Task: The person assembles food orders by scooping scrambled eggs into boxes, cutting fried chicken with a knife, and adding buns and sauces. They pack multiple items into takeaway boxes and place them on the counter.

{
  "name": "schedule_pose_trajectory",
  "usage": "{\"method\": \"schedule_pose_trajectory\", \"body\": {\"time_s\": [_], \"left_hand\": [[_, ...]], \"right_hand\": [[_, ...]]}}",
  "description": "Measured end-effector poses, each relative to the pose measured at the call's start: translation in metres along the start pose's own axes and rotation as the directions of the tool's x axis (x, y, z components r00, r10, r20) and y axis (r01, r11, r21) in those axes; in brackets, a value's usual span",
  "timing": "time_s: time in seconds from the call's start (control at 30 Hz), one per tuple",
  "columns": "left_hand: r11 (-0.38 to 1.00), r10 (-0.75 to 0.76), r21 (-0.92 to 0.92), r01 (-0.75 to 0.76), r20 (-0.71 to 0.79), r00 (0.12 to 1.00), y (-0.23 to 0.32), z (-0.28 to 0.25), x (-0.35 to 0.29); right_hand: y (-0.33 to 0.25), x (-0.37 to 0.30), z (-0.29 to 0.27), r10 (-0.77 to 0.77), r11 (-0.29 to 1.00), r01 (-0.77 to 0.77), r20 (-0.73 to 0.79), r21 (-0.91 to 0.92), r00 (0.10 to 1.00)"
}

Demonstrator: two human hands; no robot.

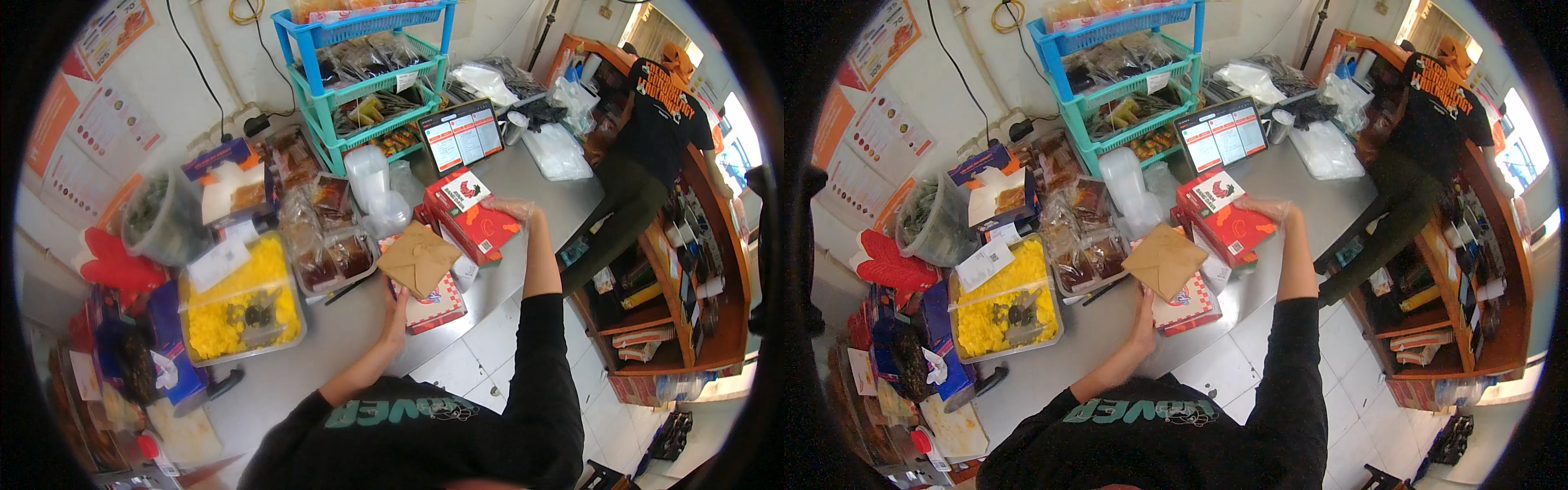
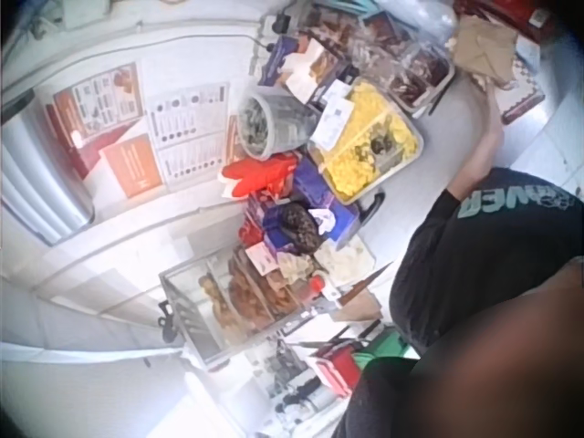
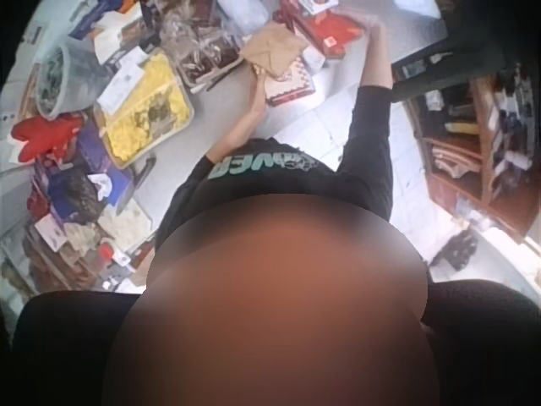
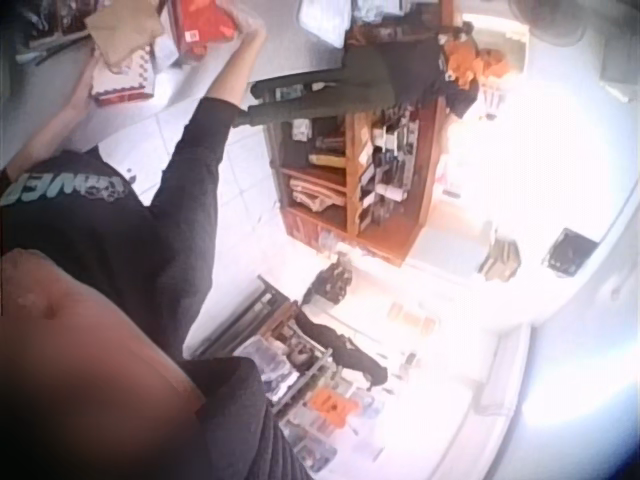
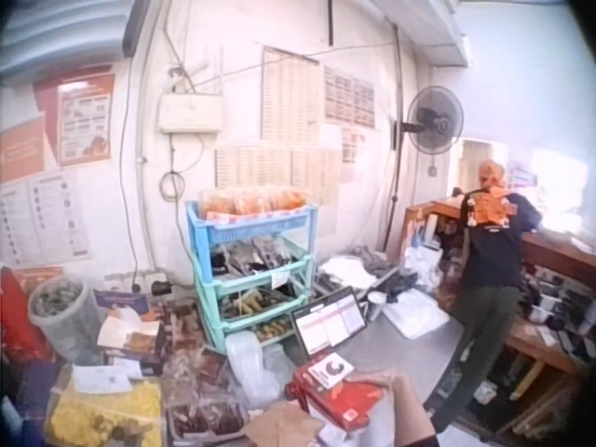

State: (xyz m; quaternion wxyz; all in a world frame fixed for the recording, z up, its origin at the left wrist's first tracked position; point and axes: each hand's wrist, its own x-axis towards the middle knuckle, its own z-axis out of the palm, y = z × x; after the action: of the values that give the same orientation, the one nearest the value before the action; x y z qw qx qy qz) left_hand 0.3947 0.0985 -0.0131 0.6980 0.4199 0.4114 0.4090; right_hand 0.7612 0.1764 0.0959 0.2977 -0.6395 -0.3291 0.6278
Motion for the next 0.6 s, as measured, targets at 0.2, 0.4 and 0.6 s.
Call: {"method": "schedule_pose_trajectory", "body": {"time_s": [0.2, 0.4, 0.6], "left_hand": [[0.996, -0.079, 0.038, 0.08, -0.039, 0.996, -0.018, 0.048, 0.018], [0.887, -0.303, 0.348, 0.302, -0.051, 0.952, -0.036, 0.125, 0.041], [0.864, -0.385, 0.392, 0.315, 0.112, 0.916, -0.041, 0.194, 0.076]], "right_hand": [[0.008, -0.021, -0.022, -0.054, 0.994, 0.043, -0.111, -0.099, 0.992], [0.005, -0.028, -0.092, -0.134, 0.953, 0.105, -0.083, -0.283, 0.988], [0.015, -0.013, -0.183, -0.181, 0.919, 0.045, -0.319, -0.392, 0.93]]}}
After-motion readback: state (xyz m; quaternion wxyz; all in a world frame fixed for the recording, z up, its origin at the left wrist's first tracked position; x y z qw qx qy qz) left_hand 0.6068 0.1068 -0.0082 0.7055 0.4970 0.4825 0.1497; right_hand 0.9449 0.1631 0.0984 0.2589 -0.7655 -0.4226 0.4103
